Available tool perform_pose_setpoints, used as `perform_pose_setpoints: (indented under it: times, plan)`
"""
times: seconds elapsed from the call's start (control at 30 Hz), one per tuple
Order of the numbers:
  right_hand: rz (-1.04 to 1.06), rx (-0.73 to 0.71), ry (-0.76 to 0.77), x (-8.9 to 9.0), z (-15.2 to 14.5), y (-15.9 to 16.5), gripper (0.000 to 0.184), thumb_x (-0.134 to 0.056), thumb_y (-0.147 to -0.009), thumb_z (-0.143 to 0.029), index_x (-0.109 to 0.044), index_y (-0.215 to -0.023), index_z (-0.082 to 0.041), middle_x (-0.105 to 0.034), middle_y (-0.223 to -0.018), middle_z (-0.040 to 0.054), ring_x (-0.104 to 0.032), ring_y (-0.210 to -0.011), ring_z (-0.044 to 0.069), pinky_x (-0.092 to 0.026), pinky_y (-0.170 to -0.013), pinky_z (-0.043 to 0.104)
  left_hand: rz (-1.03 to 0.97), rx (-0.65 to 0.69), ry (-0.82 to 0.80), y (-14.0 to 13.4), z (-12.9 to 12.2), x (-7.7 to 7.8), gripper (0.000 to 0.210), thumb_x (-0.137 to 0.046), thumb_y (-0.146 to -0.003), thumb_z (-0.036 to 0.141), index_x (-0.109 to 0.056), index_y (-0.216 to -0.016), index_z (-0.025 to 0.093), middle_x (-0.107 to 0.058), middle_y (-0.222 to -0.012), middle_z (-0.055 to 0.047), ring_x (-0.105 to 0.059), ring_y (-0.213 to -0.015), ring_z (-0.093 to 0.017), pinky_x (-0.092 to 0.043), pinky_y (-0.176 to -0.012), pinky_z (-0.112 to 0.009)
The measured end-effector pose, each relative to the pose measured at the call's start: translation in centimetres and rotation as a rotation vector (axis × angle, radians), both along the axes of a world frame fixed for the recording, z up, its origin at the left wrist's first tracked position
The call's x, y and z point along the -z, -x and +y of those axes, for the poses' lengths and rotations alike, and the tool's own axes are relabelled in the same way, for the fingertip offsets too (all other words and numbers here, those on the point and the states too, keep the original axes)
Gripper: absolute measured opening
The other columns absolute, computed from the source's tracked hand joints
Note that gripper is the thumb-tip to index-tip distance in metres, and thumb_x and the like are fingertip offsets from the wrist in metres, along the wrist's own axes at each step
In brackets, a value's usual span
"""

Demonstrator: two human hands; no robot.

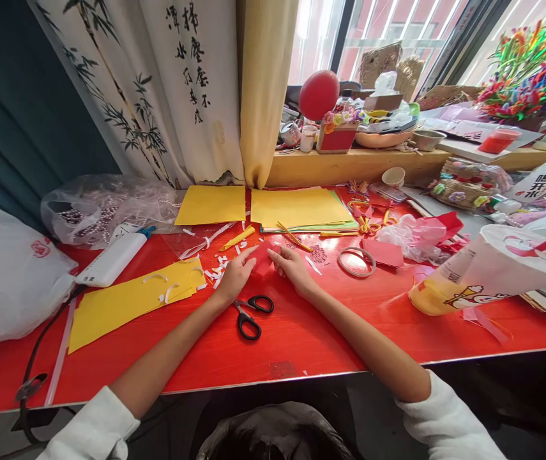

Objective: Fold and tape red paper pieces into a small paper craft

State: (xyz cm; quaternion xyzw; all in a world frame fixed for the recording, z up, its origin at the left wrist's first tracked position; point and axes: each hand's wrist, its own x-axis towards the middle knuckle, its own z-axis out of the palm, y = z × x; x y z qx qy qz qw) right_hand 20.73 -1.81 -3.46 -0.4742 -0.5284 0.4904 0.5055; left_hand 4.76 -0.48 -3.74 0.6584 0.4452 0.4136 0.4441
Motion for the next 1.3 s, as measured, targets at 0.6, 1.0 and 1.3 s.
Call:
perform_pose_setpoints:
  times: [0.6,1.0,1.3]
  plan:
    - [0.176,-0.098,0.116,0.1,1.0,-1.0,0.024,-0.064,-0.069,-0.039,-0.061,-0.083,-0.021,-0.06,-0.069,-0.0026,-0.048,-0.049,0.008,-0.041,-0.05,0.023,-0.143,-0.007,0.044,-0.2,0.0,-0.3,0.043,-0.059,-0.078,0.044,-0.062,-0.11,0.016,-0.069,-0.104,-0.006,-0.065,-0.083,-0.018,-0.053,-0.069,-0.026]
    - [0.195,-0.115,0.147,-0.1,0.7,-0.9,0.021,-0.069,-0.067,-0.035,-0.069,-0.084,-0.022,-0.067,-0.082,0.001,-0.059,-0.069,0.014,-0.045,-0.061,0.024,-0.137,0.004,0.031,-0.1,-0.3,-0.2,0.045,-0.055,-0.082,0.04,-0.057,-0.123,0.022,-0.061,-0.125,-0.005,-0.057,-0.114,-0.021,-0.049,-0.092,-0.029]
    - [0.23,-0.106,0.103,0.3,0.5,-0.8,0.026,-0.063,-0.073,-0.045,-0.066,-0.084,-0.022,-0.065,-0.084,0.001,-0.058,-0.073,0.014,-0.047,-0.066,0.025,-0.154,0.045,-0.003,-0.1,-0.8,-1.2,0.032,-0.052,-0.084,0.037,-0.065,-0.106,0.019,-0.065,-0.112,-0.003,-0.056,-0.109,-0.019,-0.044,-0.091,-0.026]
